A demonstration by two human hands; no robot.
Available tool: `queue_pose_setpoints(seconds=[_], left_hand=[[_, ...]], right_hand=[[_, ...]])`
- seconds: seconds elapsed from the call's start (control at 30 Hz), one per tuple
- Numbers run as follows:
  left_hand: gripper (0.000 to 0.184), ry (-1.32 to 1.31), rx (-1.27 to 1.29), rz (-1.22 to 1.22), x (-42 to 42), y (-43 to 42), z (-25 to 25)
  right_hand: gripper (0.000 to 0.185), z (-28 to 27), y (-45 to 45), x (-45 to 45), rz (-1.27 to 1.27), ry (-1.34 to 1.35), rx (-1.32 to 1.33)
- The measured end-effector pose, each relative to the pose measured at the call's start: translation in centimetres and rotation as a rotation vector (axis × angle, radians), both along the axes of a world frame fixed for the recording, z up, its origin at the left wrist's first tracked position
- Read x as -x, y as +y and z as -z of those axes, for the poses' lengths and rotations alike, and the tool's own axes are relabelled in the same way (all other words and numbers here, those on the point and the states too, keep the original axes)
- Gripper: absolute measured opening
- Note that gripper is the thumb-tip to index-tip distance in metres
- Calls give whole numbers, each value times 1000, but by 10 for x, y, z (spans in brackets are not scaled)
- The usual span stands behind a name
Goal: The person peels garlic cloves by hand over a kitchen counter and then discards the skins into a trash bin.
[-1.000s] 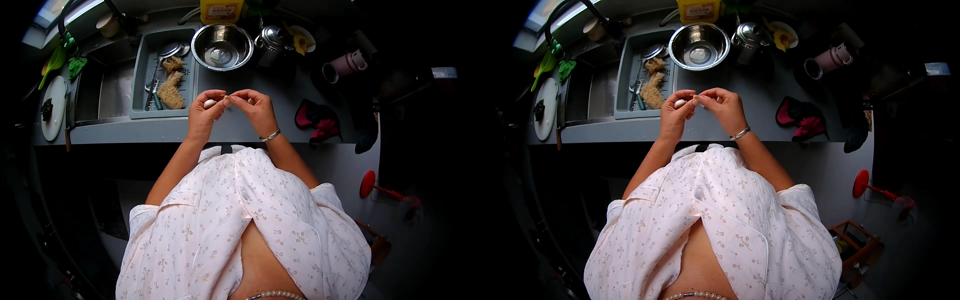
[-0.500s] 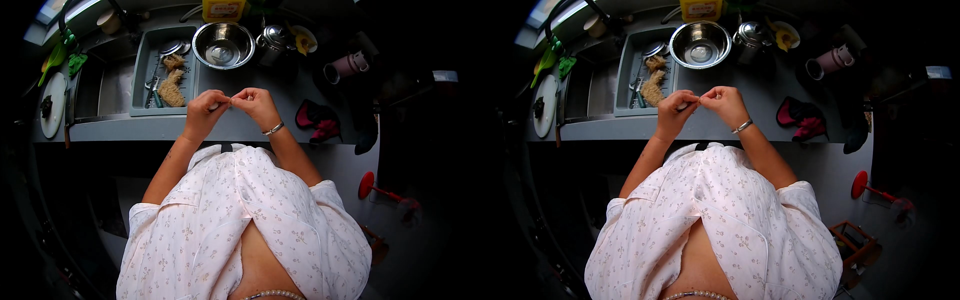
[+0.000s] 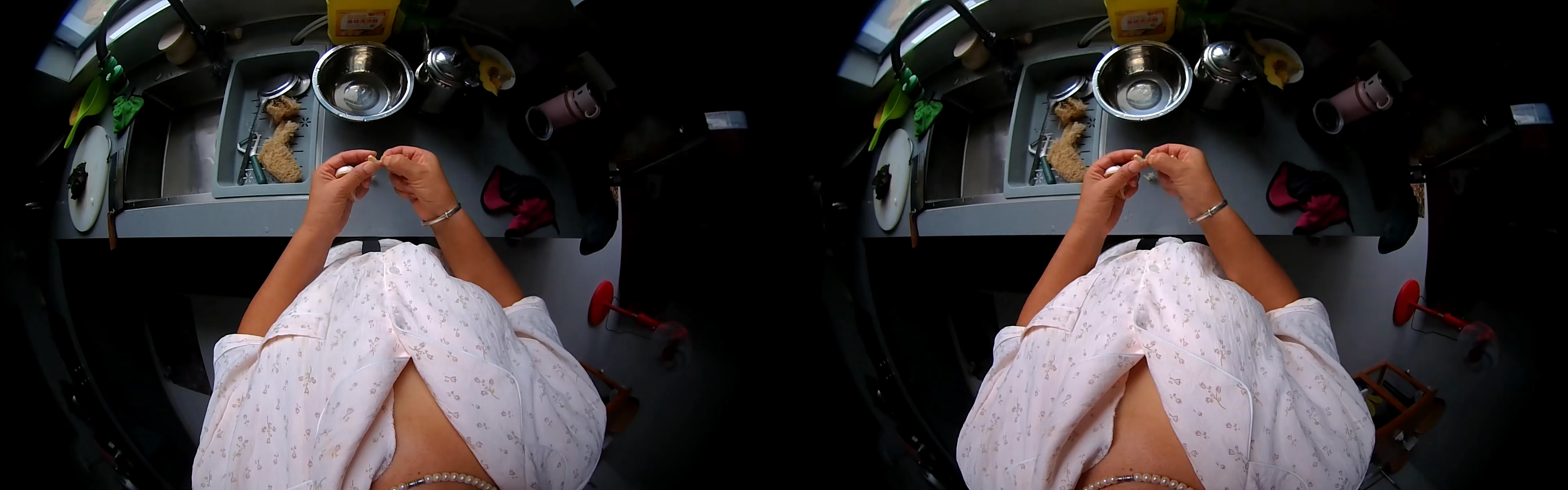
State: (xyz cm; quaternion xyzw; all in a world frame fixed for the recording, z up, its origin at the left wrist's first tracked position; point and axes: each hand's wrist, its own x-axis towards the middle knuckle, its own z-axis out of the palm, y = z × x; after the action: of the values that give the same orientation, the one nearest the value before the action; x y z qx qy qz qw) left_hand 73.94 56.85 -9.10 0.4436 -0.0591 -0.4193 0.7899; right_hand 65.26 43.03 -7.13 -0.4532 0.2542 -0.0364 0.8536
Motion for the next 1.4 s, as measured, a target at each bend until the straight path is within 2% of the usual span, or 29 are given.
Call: queue_pose_setpoints(seconds=[0.2,0.3,0.37,0.4,0.47,0.7,0.77,0.8,0.87,1.1,1.17,1.4], left_hand=[[22,160,76,33,-3,1,2],[23,202,95,41,-3,0,0],[25,151,75,38,-3,0,5],[25,151,74,38,-3,0,5],[23,31,13,-8,-3,0,5],[15,-224,-80,40,-7,4,4],[11,-441,-190,42,-7,4,-2],[11,-440,-190,42,-7,4,-1],[8,-692,-232,35,-9,5,0],[11,-925,-287,36,-9,4,-14],[11,-1072,-276,6,-10,4,-16],[11,-1038,-299,-14,-9,2,-8]], right_hand=[[12,-2,-4,2,40,-28,-66],[13,-3,-4,2,30,-13,6],[15,-4,-5,3,22,3,233],[15,-3,-5,2,22,3,232],[17,1,-4,1,38,68,591],[19,-8,-4,0,-24,72,508],[19,-7,-6,0,-58,82,487],[19,-7,-8,1,-58,83,486],[16,-7,-12,0,-134,146,523],[11,-7,-13,-4,-148,153,353],[10,-6,-13,-5,-145,155,313],[11,-2,-11,-7,-114,142,203]])
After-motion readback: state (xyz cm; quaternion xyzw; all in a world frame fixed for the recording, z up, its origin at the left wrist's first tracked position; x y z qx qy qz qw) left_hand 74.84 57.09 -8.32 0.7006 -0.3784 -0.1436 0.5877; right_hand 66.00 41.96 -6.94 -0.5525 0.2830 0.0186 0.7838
